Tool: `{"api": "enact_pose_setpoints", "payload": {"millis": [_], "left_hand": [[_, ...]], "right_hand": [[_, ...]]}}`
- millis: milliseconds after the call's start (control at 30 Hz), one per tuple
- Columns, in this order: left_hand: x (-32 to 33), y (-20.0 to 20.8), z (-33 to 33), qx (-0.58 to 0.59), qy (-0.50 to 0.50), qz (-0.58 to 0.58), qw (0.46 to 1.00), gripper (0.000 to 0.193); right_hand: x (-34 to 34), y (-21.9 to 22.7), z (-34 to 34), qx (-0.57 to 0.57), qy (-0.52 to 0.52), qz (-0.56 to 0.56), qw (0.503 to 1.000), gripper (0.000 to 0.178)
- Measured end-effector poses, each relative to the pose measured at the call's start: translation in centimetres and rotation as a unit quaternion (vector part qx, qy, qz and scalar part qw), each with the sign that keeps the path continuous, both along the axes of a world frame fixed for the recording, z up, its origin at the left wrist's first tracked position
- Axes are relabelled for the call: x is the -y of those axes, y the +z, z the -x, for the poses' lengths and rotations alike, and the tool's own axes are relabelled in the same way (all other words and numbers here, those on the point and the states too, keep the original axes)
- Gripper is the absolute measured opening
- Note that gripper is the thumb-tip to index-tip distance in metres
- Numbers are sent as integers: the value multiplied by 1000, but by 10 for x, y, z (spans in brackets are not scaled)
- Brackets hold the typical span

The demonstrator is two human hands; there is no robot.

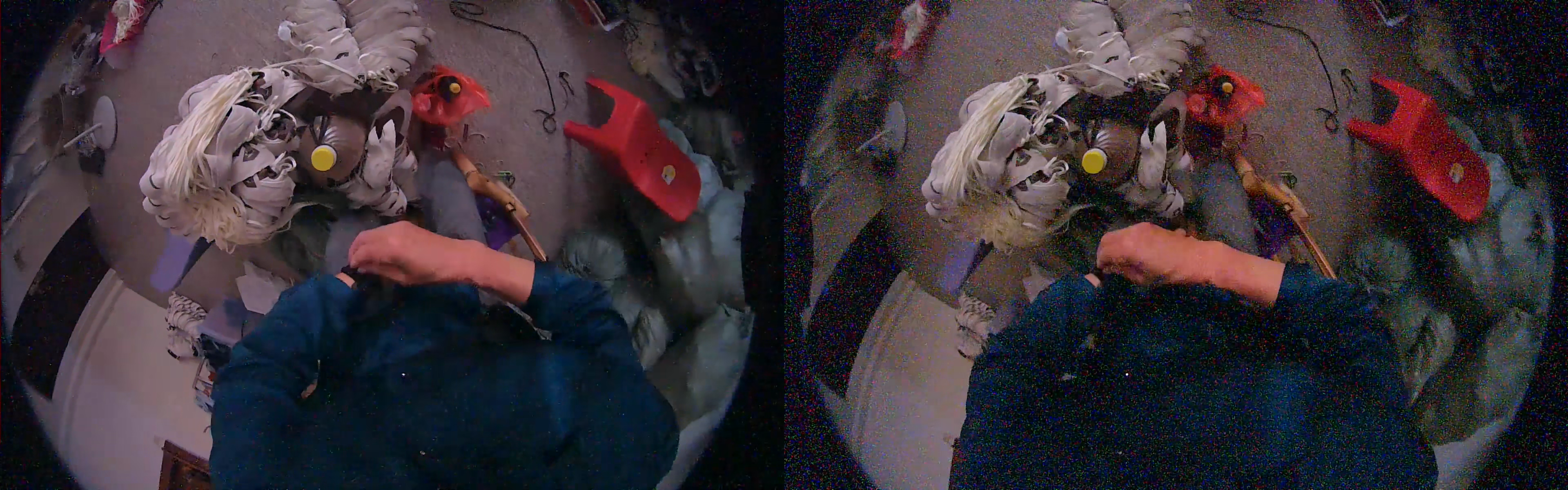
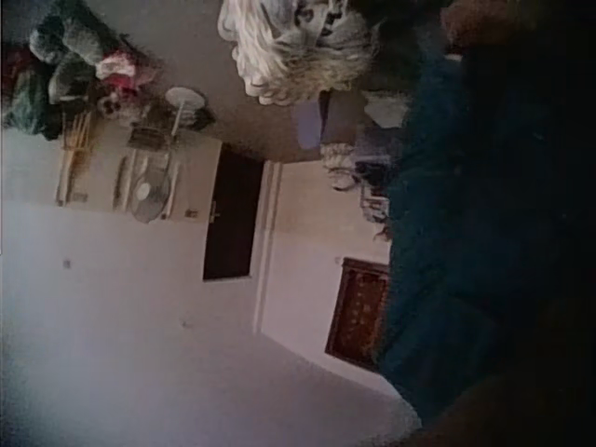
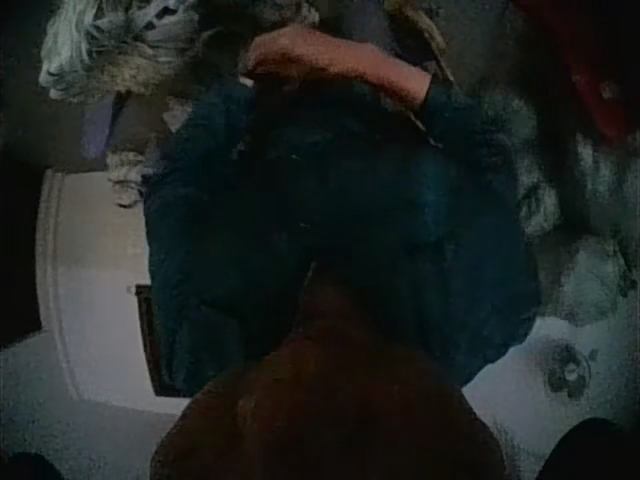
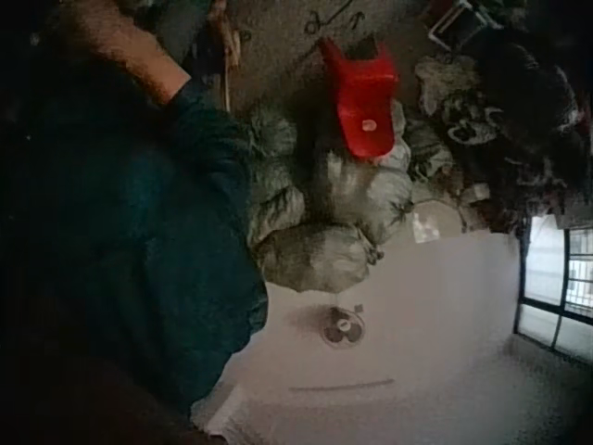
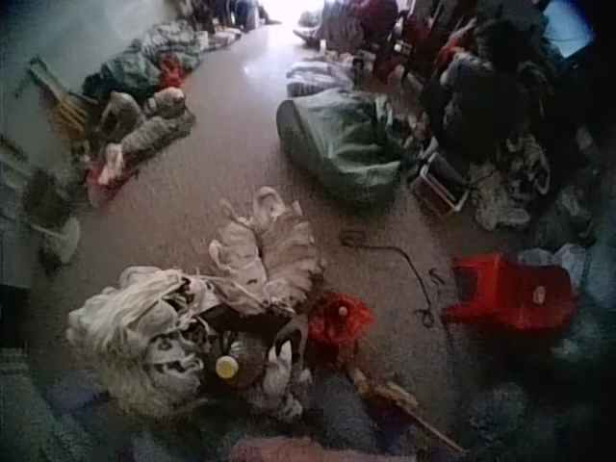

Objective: The recorder is lacing a pile of white shoe uppers by threading a long white lace through several components.

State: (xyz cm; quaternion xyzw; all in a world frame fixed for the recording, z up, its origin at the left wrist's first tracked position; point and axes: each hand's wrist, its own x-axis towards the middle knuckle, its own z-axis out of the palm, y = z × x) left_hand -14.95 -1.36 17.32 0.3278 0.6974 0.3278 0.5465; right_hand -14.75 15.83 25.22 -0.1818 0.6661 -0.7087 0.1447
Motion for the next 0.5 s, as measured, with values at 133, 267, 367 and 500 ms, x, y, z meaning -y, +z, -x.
{"api": "enact_pose_setpoints", "payload": {"millis": [133, 267, 367, 500], "left_hand": [[-15, 36, -13, 104, 17, -30, 994, 16], [-44, 49, -59, 110, 3, -84, 990, 17], [-71, 40, -82, -58, -107, -158, 980, 17], [-101, 92, -10, 96, -266, -156, 946, 19]], "right_hand": [[1, 14, 11, 1, 101, -135, 986, 21], [15, -41, 13, -19, -21, -65, 997, 19], [21, -63, 16, 34, 108, -185, 976, 13], [29, -70, -10, 343, 183, 97, 916, 22]]}}
